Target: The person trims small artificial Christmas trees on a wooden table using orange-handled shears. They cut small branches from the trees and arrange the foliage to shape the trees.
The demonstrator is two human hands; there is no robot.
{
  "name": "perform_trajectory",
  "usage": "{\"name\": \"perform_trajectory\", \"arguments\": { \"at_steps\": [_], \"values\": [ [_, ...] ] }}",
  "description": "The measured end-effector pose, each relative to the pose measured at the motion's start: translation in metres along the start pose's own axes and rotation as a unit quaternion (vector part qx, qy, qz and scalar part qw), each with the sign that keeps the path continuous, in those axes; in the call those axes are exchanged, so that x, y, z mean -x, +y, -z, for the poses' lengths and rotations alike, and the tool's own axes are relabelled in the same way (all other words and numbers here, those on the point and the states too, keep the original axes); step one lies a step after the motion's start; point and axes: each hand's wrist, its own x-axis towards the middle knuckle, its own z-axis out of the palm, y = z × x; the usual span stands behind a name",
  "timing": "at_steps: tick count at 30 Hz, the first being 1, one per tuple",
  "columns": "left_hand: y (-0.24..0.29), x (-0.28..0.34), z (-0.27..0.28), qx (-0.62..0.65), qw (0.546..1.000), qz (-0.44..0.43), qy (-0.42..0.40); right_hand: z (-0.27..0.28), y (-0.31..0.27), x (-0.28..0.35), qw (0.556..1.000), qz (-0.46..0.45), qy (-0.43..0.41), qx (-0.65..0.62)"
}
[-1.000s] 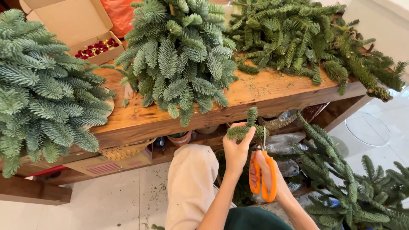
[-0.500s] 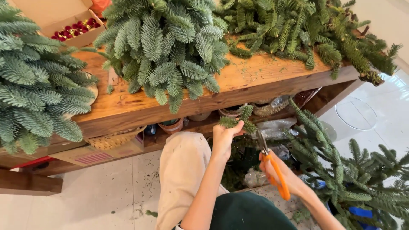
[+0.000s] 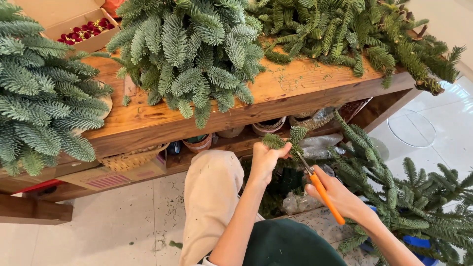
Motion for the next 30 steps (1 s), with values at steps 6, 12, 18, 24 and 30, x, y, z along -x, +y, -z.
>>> {"name": "perform_trajectory", "arguments": {
  "at_steps": [6, 12, 18, 24, 30],
  "values": [
    [-0.019, -0.013, 0.003, 0.015, 1.000, 0.015, 0.014, -0.004, -0.003, 0.001, 0.999, 0.004, 0.023, -0.027],
    [-0.028, -0.021, 0.006, 0.033, 0.999, 0.030, 0.006, -0.005, -0.004, 0.000, 0.999, 0.003, 0.033, -0.025],
    [-0.023, -0.023, 0.016, 0.071, 0.997, 0.016, -0.008, -0.004, -0.004, 0.004, 0.971, 0.005, -0.036, -0.238],
    [-0.019, -0.019, 0.017, 0.069, 0.997, 0.028, -0.027, 0.014, -0.046, 0.017, 0.936, 0.062, -0.161, -0.307],
    [-0.015, -0.011, 0.014, 0.034, 0.998, 0.012, -0.047, 0.015, -0.053, 0.014, 0.932, 0.078, -0.164, -0.313]
  ]
}}
